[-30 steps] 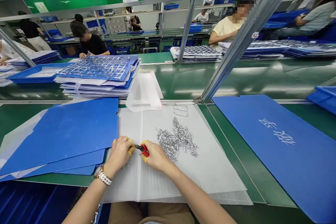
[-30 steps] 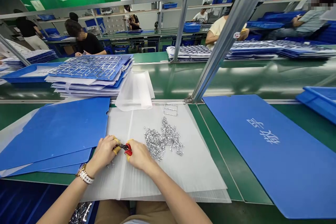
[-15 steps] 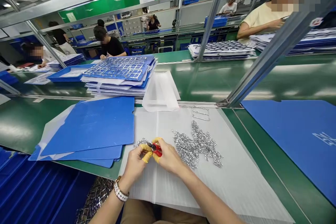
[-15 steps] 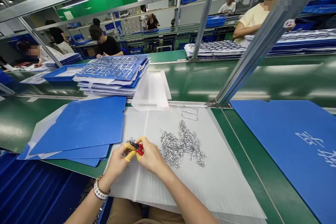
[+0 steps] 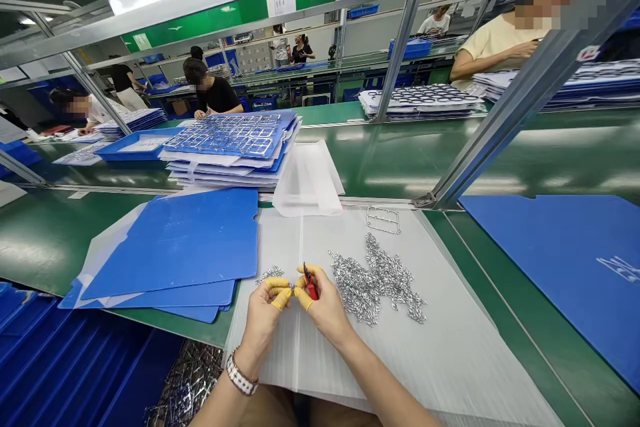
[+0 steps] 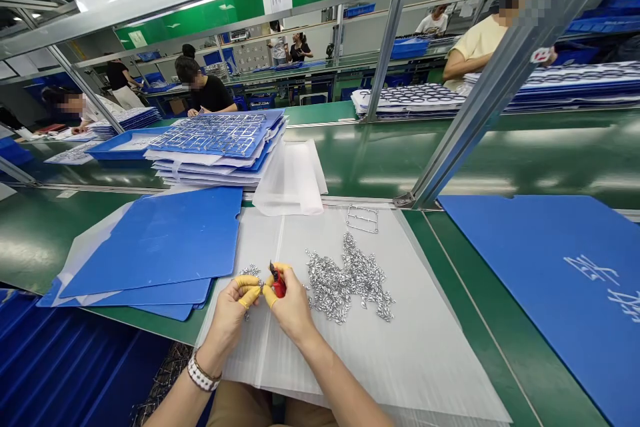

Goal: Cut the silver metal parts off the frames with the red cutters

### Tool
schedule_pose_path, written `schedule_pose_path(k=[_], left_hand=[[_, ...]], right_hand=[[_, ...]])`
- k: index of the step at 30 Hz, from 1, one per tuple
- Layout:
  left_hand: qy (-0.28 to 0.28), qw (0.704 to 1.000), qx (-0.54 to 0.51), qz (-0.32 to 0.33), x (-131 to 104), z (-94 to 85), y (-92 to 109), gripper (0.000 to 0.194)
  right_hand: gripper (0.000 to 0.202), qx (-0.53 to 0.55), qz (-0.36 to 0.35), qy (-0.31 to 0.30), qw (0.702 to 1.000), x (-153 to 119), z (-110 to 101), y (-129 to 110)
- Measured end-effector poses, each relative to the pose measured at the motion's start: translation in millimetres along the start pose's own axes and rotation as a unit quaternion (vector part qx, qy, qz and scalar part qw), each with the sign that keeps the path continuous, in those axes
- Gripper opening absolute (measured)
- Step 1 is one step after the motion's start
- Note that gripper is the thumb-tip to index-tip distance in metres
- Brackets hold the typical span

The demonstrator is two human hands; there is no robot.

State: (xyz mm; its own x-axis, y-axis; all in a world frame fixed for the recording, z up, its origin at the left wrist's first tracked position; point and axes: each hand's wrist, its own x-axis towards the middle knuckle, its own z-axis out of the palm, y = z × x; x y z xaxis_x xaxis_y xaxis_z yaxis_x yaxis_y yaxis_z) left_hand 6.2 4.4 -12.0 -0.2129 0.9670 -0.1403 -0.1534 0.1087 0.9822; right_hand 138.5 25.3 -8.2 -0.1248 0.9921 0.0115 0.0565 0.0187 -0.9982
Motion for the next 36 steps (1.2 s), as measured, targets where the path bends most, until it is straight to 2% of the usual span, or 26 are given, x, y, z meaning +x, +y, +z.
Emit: schedule_pose_path(k=[13, 26, 32, 36], left_hand=[[-0.023, 0.999, -0.006, -0.031, -9.5, 3.7, -0.7, 0.030], [-0.031, 0.997, -0.023, -0.068, 0.3, 3.5, -2.5, 0.028], [-0.026, 0.998, -0.023, -0.049, -0.8, 5.0, 2.2, 0.027], [-0.021, 1.000, -0.017, -0.013, -1.6, 2.1, -1.9, 0.025]], right_hand=[[0.036, -0.043, 0.001, -0.001, 0.999, -8.5, -4.5, -0.3], [0.035, -0.045, 0.026, -0.006, 0.999, -1.5, -5.0, 2.1], [0.036, -0.051, 0.016, -0.008, 0.999, -2.4, -5.8, -3.4], [0.025, -0.112, -0.005, -0.022, 0.993, -1.6, -20.3, -11.4]])
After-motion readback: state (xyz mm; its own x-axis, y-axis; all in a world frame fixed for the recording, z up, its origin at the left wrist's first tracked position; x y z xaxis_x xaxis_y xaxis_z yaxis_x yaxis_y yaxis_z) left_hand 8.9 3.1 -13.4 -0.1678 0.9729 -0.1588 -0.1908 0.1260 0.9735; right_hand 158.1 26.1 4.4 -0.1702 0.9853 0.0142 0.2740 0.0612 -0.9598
